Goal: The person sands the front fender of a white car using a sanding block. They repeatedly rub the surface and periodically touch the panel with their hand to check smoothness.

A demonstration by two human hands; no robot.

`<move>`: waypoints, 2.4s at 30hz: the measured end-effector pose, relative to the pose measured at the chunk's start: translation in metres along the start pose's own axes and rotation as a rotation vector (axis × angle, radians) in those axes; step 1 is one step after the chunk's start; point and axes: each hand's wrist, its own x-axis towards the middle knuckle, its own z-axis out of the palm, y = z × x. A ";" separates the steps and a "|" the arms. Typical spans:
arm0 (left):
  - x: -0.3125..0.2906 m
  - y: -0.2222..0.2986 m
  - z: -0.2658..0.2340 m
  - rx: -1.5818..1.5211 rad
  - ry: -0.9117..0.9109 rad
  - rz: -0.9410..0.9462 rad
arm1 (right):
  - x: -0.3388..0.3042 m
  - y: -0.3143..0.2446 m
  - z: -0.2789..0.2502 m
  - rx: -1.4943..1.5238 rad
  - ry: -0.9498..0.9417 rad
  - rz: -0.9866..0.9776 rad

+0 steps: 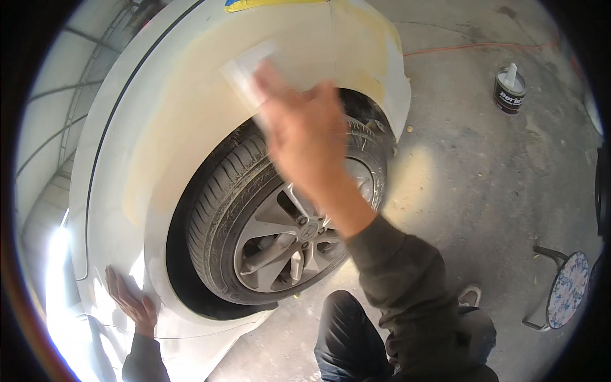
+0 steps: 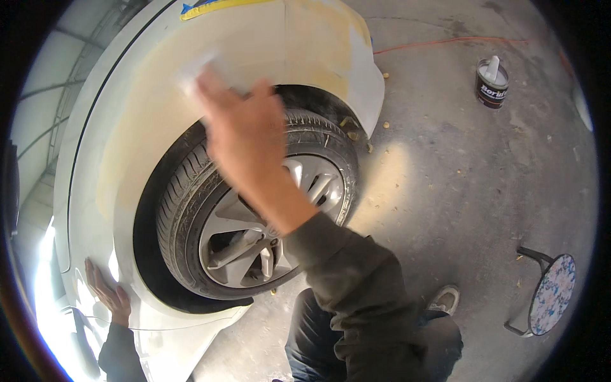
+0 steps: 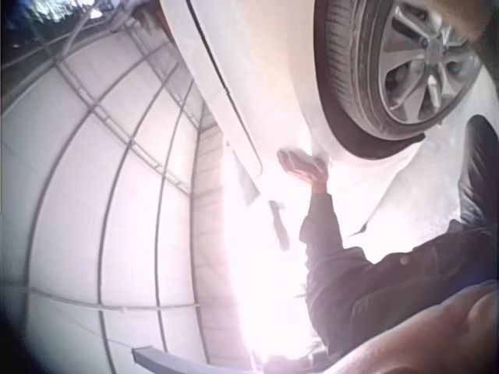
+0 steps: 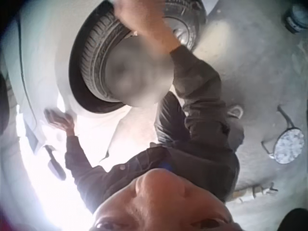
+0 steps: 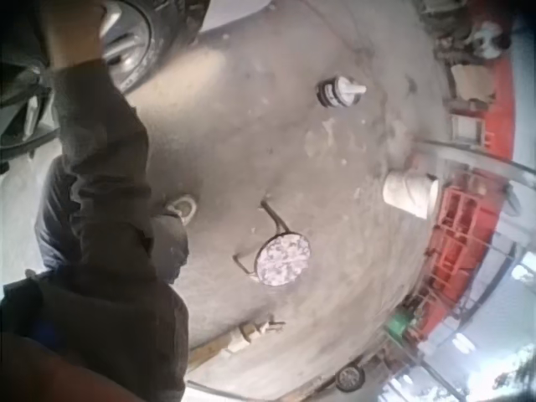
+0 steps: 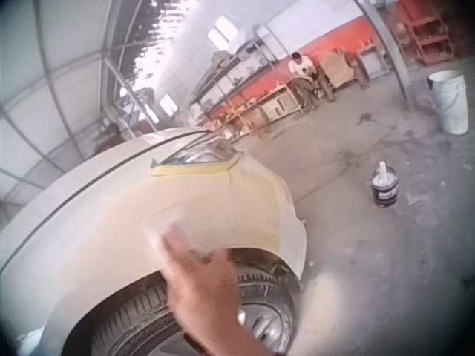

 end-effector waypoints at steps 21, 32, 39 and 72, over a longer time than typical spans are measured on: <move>0.011 0.009 -0.004 0.009 0.009 0.019 | -0.049 -0.106 0.025 0.302 -0.010 0.166; 0.013 0.012 -0.007 -0.003 0.011 0.019 | -0.010 0.009 0.005 -0.059 0.120 0.298; 0.008 0.006 -0.006 0.029 0.008 0.014 | -0.043 -0.052 0.021 0.146 0.022 -0.052; 0.022 0.020 -0.003 -0.060 0.041 0.014 | -0.108 -0.156 0.028 0.122 -0.084 -0.257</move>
